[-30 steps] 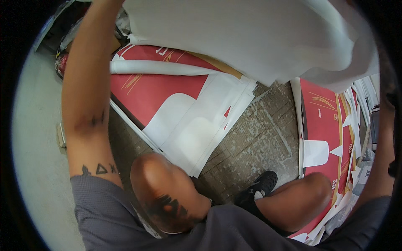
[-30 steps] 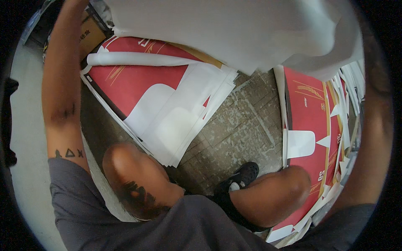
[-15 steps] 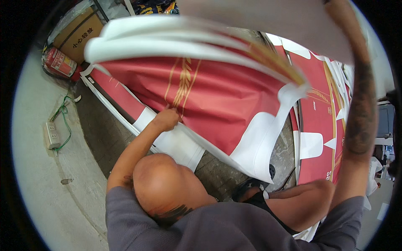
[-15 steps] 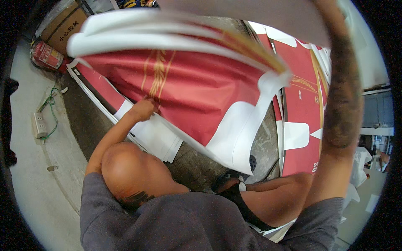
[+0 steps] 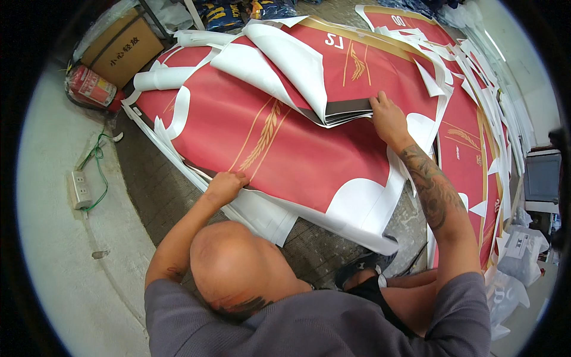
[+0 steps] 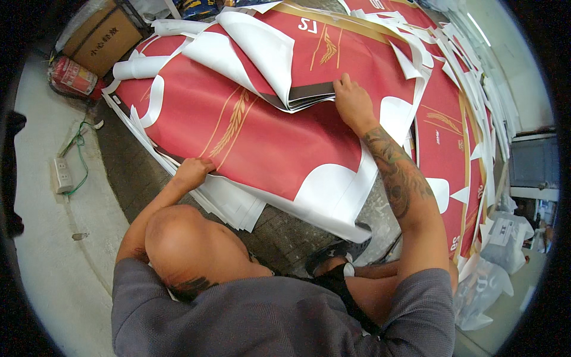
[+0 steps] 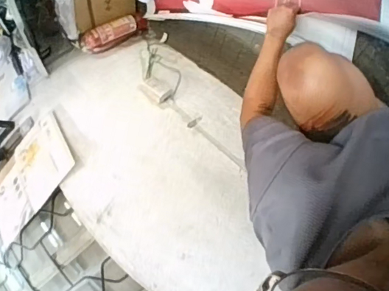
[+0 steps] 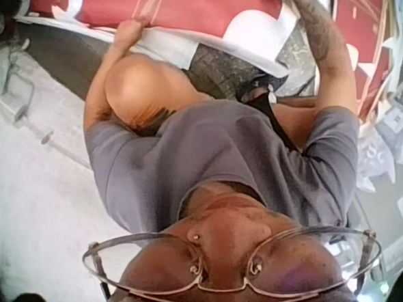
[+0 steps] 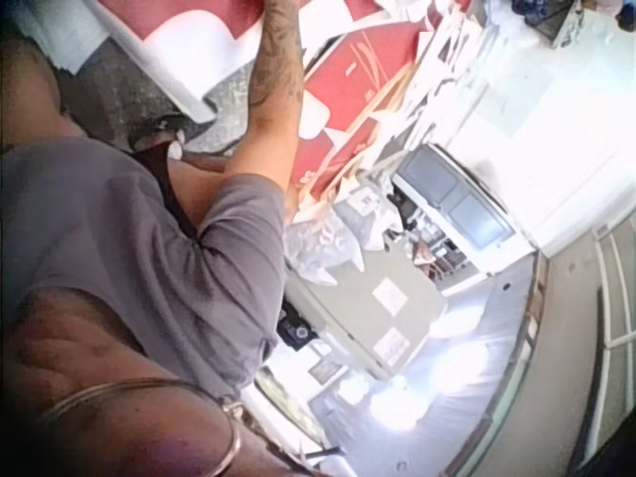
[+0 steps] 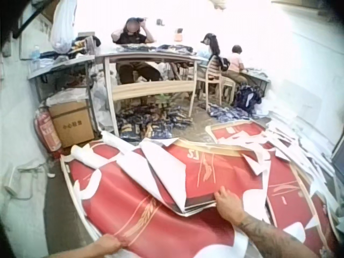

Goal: The person sits on the floor and uses scissors to cut white backing material from large red printed sheets. They peel away the backing, trim edges, and stack the finished sheets.

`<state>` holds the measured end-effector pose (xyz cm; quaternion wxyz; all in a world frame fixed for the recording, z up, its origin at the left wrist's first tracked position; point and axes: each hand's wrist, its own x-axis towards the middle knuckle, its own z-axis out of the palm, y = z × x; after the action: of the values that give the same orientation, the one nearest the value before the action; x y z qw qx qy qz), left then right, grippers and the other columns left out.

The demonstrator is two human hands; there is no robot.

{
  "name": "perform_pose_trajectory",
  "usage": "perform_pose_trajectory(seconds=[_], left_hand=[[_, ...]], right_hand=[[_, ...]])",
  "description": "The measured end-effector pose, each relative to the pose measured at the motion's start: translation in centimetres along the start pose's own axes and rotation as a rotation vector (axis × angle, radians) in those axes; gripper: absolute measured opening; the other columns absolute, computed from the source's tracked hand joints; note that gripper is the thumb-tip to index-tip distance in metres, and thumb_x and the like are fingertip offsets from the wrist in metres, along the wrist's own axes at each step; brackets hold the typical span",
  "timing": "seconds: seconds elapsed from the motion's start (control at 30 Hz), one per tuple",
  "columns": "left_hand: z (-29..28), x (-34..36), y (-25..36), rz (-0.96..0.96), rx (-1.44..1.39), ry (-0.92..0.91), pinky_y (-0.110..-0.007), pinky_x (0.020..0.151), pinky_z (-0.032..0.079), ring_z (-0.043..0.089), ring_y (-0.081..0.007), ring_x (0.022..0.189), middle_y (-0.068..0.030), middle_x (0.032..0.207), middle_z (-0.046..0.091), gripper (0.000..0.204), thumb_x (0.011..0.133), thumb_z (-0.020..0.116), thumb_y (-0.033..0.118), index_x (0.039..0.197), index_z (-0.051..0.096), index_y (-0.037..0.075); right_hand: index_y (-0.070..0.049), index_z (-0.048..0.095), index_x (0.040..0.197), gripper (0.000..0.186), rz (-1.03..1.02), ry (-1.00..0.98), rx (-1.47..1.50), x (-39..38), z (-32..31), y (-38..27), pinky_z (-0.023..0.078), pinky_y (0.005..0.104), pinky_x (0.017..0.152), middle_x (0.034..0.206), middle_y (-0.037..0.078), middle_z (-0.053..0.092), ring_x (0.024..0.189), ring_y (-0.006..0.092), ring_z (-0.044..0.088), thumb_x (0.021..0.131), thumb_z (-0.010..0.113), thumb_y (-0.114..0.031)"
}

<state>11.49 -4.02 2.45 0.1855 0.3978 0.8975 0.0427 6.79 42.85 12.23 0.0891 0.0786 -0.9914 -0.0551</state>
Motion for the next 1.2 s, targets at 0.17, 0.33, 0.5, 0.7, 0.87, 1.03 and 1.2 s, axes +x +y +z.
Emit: perform_pose_trajectory(seconds=[0.17,0.33,0.5,0.7,0.87,1.03,1.2], left_hand=[[2.5,0.4,1.6,0.059,-0.015,0.259,-0.041,0.076,0.053,0.065,-0.0282,0.086,-0.0078,0.088,0.066,0.014,0.077,0.056,0.004,0.086,0.065,0.008],[3.5,0.8,5.1,-0.026,-0.02,-0.214,-0.041,0.099,0.045,0.054,-0.0289,0.119,-0.012,0.127,0.057,0.045,0.079,0.067,0.022,0.122,0.06,0.009],[2.8,3.0,5.7,-0.097,-0.966,-0.458,-0.049,0.118,0.024,0.026,-0.0322,0.146,-0.0157,0.158,0.026,0.094,0.085,0.072,0.045,0.156,0.021,0.013],[5.6,7.5,8.8,-0.519,-1.638,0.682,-0.045,0.117,0.025,0.022,-0.035,0.144,-0.0263,0.156,0.016,0.12,0.077,0.083,0.036,0.152,-0.001,-0.003],[9.2,7.7,12.1,-0.881,-0.848,0.608,-0.046,0.121,0.018,0.019,-0.0494,0.142,-0.0368,0.151,0.014,0.117,0.071,0.083,0.019,0.148,0.0,-0.013],[10.0,7.8,10.8,-0.97,-0.956,1.007,-0.043,0.112,0.033,0.042,-0.0429,0.132,-0.0329,0.143,0.036,0.09,0.075,0.071,0.002,0.147,0.017,-0.009],[8.1,7.3,0.4,-1.293,-1.155,1.262,-0.04,0.101,0.043,0.056,-0.0342,0.118,-0.0239,0.128,0.056,0.069,0.076,0.074,0.007,0.135,0.041,-0.01]], right_hand=[[-0.002,0.058,0.109,0.025,0.078,0.022,0.029,3.8,-4.2,0.9,0.052,0.0496,0.077,0.104,0.019,0.057,0.09,0.0394,0.063,0.084,0.06,-0.007],[-0.001,0.063,0.094,0.013,-0.079,0.131,0.044,6.7,-12.7,-2.3,0.053,0.0473,0.078,0.095,0.02,0.064,0.085,0.0386,0.065,0.084,0.055,-0.004],[-0.002,0.062,0.095,0.019,-0.271,0.029,-0.125,-6.4,-6.6,-15.1,0.054,0.0368,0.054,0.087,0.012,0.059,0.072,0.025,0.064,0.084,0.056,-0.016],[-0.015,0.032,0.153,0.069,-0.209,-0.407,0.047,-17.6,7.9,-22.7,0.054,0.0345,0.066,0.096,0.012,0.055,0.077,0.0249,0.061,0.088,0.053,-0.013],[-0.025,0.032,0.154,0.072,-0.106,-0.429,0.17,-19.7,11.9,-23.7,0.053,0.0352,0.071,0.105,0.012,0.052,0.087,0.0253,0.059,0.087,0.056,-0.011],[-0.025,0.027,0.156,0.078,-0.139,-0.412,0.151,-19.6,11.4,-23.2,0.054,0.037,0.073,0.105,0.011,0.05,0.089,0.0254,0.058,0.085,0.057,-0.009],[-0.024,0.026,0.156,0.079,-0.151,-0.484,0.163,-19.5,10.9,-23.2,0.053,0.0383,0.076,0.106,0.01,0.049,0.09,0.0256,0.058,0.085,0.058,-0.009]])
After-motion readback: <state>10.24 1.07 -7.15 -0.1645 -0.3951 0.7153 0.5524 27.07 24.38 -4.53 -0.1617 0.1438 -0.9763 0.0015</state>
